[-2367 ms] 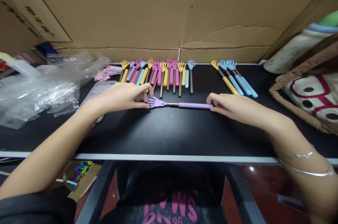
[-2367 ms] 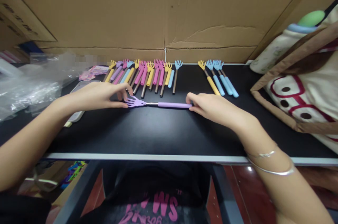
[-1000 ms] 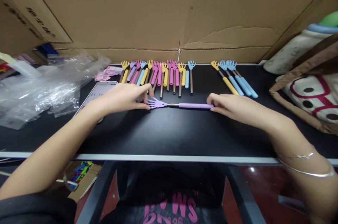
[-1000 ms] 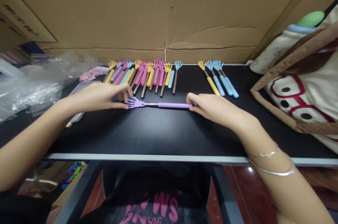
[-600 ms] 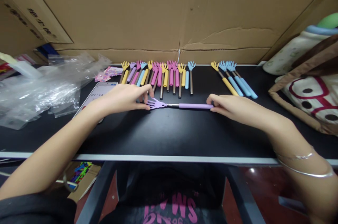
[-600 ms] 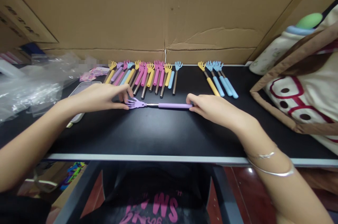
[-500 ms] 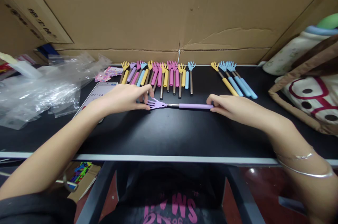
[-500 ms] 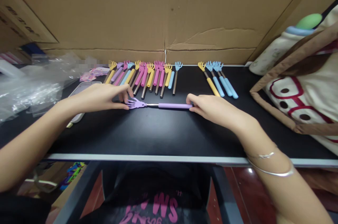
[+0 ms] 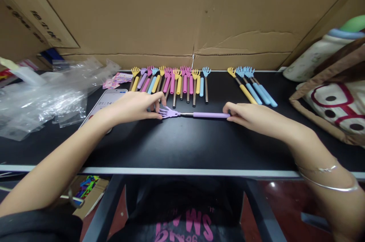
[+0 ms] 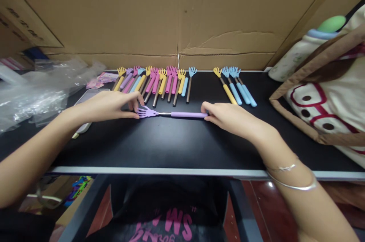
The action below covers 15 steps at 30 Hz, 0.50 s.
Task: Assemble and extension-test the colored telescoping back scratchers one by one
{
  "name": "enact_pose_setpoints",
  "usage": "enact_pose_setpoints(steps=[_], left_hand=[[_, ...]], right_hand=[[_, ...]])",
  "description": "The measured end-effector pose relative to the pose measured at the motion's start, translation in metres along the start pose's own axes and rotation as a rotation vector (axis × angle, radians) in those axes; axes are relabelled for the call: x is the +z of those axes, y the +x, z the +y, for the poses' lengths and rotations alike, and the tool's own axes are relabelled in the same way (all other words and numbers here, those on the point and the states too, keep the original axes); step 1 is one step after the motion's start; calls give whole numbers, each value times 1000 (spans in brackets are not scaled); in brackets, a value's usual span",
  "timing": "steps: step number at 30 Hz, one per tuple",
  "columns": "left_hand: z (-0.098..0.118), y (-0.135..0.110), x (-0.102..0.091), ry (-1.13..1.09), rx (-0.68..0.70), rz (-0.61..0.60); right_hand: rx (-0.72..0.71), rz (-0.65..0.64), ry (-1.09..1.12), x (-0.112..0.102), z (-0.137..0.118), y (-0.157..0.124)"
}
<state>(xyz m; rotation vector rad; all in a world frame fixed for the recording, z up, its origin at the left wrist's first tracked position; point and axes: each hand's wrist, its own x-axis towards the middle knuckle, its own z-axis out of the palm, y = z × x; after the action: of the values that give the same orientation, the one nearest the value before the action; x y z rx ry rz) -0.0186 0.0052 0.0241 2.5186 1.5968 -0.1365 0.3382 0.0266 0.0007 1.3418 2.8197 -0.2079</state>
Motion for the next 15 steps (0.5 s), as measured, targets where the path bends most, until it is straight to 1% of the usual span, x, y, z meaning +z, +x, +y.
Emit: enact_pose_setpoints(steps=[9,15], left_hand=[[-2,0,1,-3,28,15],[0,0,1,11,14,10]], right_hand=[[0,-4,-14,0,0,1],[-5,-13,-5,-1,-1,0]])
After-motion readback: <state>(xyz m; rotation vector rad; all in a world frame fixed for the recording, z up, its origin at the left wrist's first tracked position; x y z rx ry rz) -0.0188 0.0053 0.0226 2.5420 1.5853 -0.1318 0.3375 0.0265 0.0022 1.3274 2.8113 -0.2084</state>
